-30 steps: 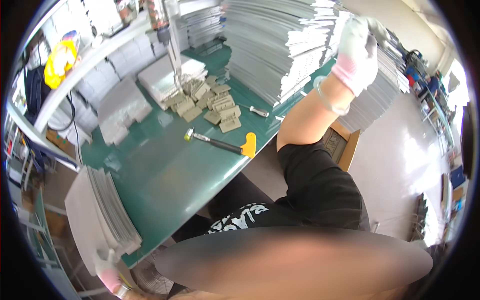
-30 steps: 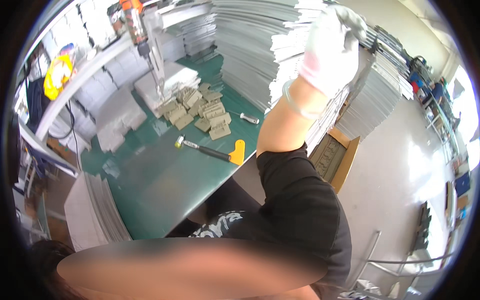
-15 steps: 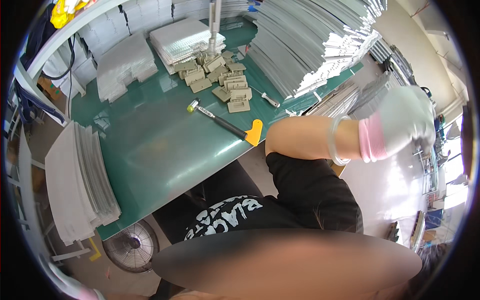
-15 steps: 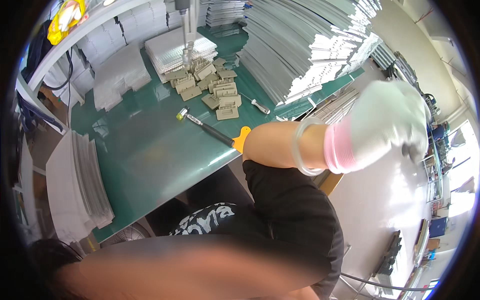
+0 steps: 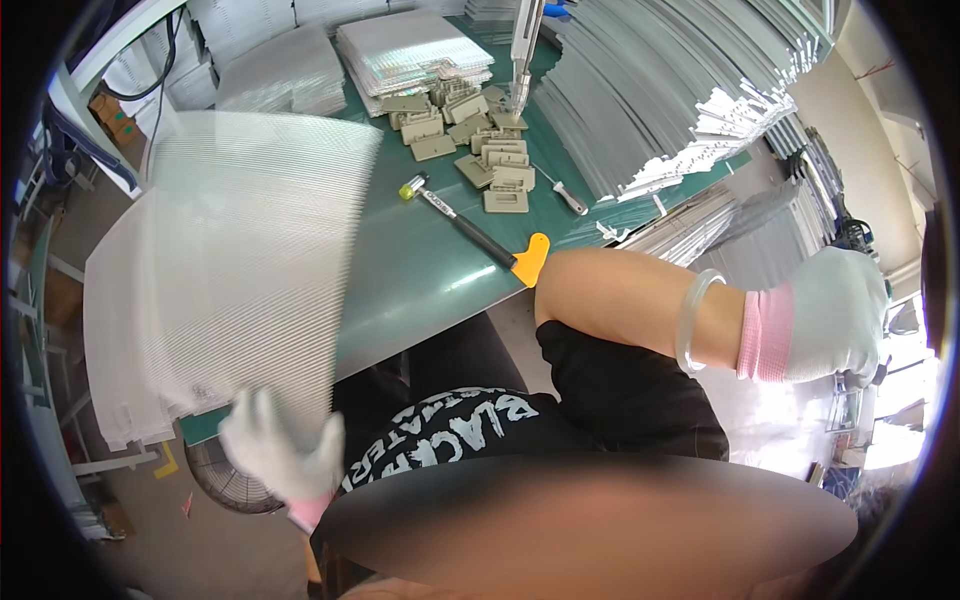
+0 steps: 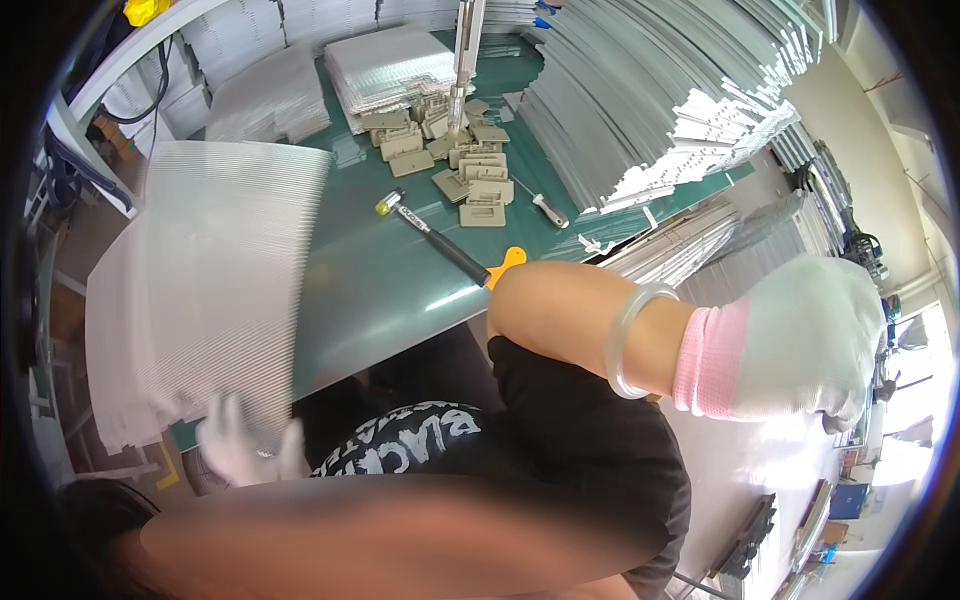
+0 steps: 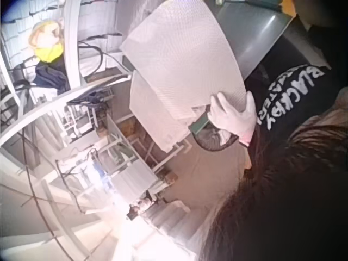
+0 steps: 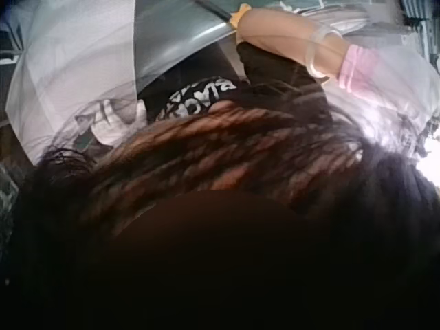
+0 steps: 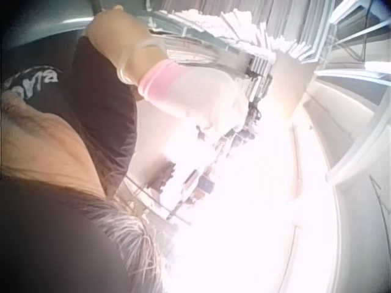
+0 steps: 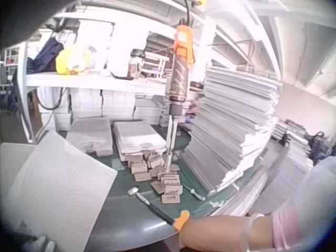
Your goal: The recorder is assembling metal mesh air filters by attaching plastic frames and components using a mallet and a power drill.
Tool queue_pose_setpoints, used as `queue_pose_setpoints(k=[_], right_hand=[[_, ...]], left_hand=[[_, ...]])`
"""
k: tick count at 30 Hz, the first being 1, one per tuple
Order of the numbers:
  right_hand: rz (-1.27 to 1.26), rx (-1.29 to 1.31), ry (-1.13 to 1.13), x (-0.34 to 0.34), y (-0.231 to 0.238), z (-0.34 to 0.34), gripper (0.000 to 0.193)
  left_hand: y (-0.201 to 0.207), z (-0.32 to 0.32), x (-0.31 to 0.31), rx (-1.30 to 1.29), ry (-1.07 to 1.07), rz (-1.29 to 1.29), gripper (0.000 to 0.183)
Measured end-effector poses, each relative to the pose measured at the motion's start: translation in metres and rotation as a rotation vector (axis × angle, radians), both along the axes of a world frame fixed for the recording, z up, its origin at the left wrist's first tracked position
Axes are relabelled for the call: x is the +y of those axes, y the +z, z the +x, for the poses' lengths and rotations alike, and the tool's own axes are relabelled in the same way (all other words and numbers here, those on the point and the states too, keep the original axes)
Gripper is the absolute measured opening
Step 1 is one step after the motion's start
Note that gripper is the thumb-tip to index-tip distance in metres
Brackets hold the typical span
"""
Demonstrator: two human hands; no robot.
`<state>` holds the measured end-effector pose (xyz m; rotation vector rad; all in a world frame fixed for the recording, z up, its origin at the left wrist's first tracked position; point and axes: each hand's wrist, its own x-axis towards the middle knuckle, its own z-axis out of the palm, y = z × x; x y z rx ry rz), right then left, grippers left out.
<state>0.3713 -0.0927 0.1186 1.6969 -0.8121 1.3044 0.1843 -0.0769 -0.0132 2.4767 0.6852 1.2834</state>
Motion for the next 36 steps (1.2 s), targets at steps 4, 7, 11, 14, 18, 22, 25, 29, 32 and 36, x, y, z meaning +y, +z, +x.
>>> queue_pose_setpoints(k=[4, 7, 11, 14, 18, 22, 25, 29, 32, 36], right_hand=[[-0.136, 0.002, -0.384, 0.007, -0.021, -0.019, 0.009], [-0.419, -0.777, -1.315, 0.058, -0.112, -0.041, 0.020], [-0.027, -1.813, -2.027, 0.118, -0.265, -0.066, 0.048], [0.386, -1.868, -2.464, 0.118, -0.318, -0.074, 0.052], [0.473, -1.875, -2.247, 0.143, -0.315, -0.072, 0.054], [0.576, -1.817, -2.173, 0.168, -0.314, -0.071, 0.053], [0.570, -1.798, -2.144, 0.176, -0.315, -0.070, 0.052], [0.485, -1.778, -2.104, 0.185, -0.316, -0.071, 0.048], [0.434, -1.788, -2.107, 0.191, -0.320, -0.062, 0.047], [0.422, -1.796, -2.119, 0.193, -0.317, -0.062, 0.045]], left_hand=[[-0.118, -0.125, -0.005, 0.554, 0.522, -0.364, 0.071], [-0.147, -0.112, -0.001, 0.834, 0.511, -0.519, 0.064], [-0.127, -0.103, 0.033, 0.663, 0.219, -0.563, 0.055], [-0.100, -0.106, 0.102, 0.594, 0.217, -0.712, 0.056], [-0.109, -0.120, 0.253, 0.139, 0.518, -0.290, 0.051], [-0.133, -0.155, 0.400, 0.335, 0.935, -0.035, 0.067], [-0.131, -0.163, 0.459, 0.332, 1.104, -0.188, 0.082], [-0.119, -0.171, 0.495, 0.418, 1.021, -0.787, 0.085], [-0.098, -0.140, 0.487, 0.606, 1.116, -0.679, 0.081], [-0.058, -0.138, 0.471, 0.612, 1.084, -0.566, 0.074]])
